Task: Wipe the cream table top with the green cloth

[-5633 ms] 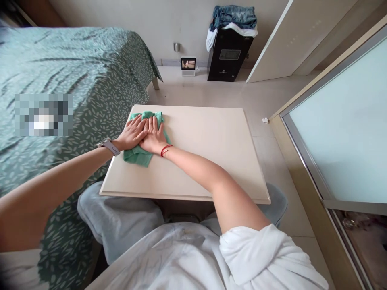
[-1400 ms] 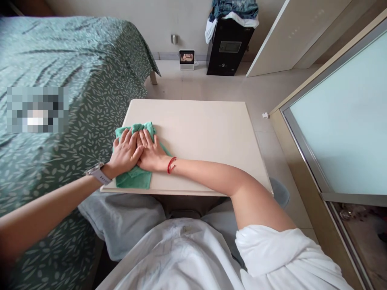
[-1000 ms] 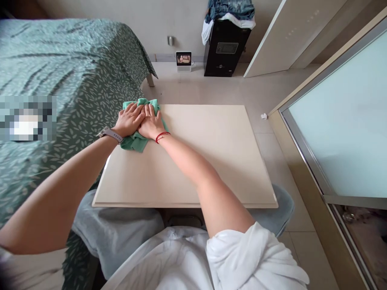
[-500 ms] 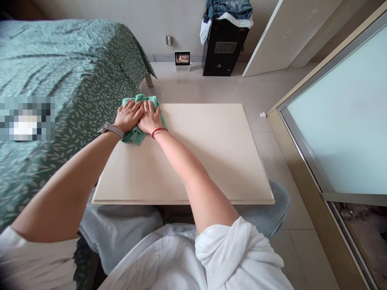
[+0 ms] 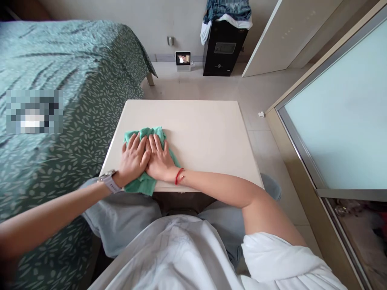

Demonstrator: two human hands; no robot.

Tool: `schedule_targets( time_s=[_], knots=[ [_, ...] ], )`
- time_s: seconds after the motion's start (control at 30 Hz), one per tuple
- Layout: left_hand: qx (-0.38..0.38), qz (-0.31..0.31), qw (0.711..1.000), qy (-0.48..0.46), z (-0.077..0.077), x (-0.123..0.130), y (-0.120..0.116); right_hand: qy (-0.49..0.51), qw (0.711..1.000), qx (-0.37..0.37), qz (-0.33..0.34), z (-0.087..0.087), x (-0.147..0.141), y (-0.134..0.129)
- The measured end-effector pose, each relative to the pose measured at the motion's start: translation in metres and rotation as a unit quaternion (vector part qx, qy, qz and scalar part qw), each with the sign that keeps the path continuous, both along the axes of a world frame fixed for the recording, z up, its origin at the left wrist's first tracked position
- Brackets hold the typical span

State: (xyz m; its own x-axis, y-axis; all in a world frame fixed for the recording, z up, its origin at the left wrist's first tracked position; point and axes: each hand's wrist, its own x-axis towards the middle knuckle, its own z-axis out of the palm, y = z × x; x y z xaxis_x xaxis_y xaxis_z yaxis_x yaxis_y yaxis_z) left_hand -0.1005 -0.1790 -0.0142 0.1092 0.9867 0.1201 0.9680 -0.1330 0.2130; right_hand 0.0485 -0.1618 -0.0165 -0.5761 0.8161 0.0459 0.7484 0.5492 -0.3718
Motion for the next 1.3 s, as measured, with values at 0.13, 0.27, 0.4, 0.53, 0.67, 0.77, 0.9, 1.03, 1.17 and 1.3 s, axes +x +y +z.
schedule_targets(
  time_s=[0.13,0.27,0.4,0.53,0.67,0.77,0.9,1.03,1.17,1.3],
  knots=[
    [0.029,-0.002,1.000,-0.011,-0.013,0.023,-0.069,-0.015,0.998,0.029,0.054,-0.006,0.035,-0.059],
    [0.040,-0.037,0.998,-0.010,-0.021,0.033,-0.092,-0.028,0.994,0.059,0.082,-0.012,0.053,-0.081],
    [0.007,-0.034,0.999,-0.009,-0.014,0.035,-0.059,-0.033,0.995,0.055,0.076,-0.013,0.051,-0.054],
    [-0.016,-0.017,1.000,-0.005,-0.003,0.036,0.001,-0.027,0.998,0.032,0.045,-0.008,0.040,0.000],
    [-0.024,-0.019,0.999,0.009,0.004,0.033,0.068,-0.046,0.999,0.002,0.001,-0.001,0.028,0.060],
    [-0.014,-0.042,0.999,0.004,0.005,0.028,0.117,-0.038,0.999,-0.002,-0.033,0.000,0.020,0.104],
    [0.003,-0.058,0.998,-0.010,0.002,0.020,0.173,-0.008,0.998,0.006,-0.058,-0.009,0.011,0.159],
    [0.012,-0.060,0.998,-0.018,0.001,0.017,0.210,-0.005,0.997,0.017,-0.073,-0.015,0.005,0.196],
    [0.019,-0.056,0.998,-0.038,0.000,0.018,0.234,-0.016,0.996,0.018,-0.087,-0.013,0.002,0.218],
    [0.018,-0.046,0.997,-0.058,-0.001,0.017,0.247,-0.020,0.996,0.018,-0.087,-0.011,0.001,0.232]
  ],
)
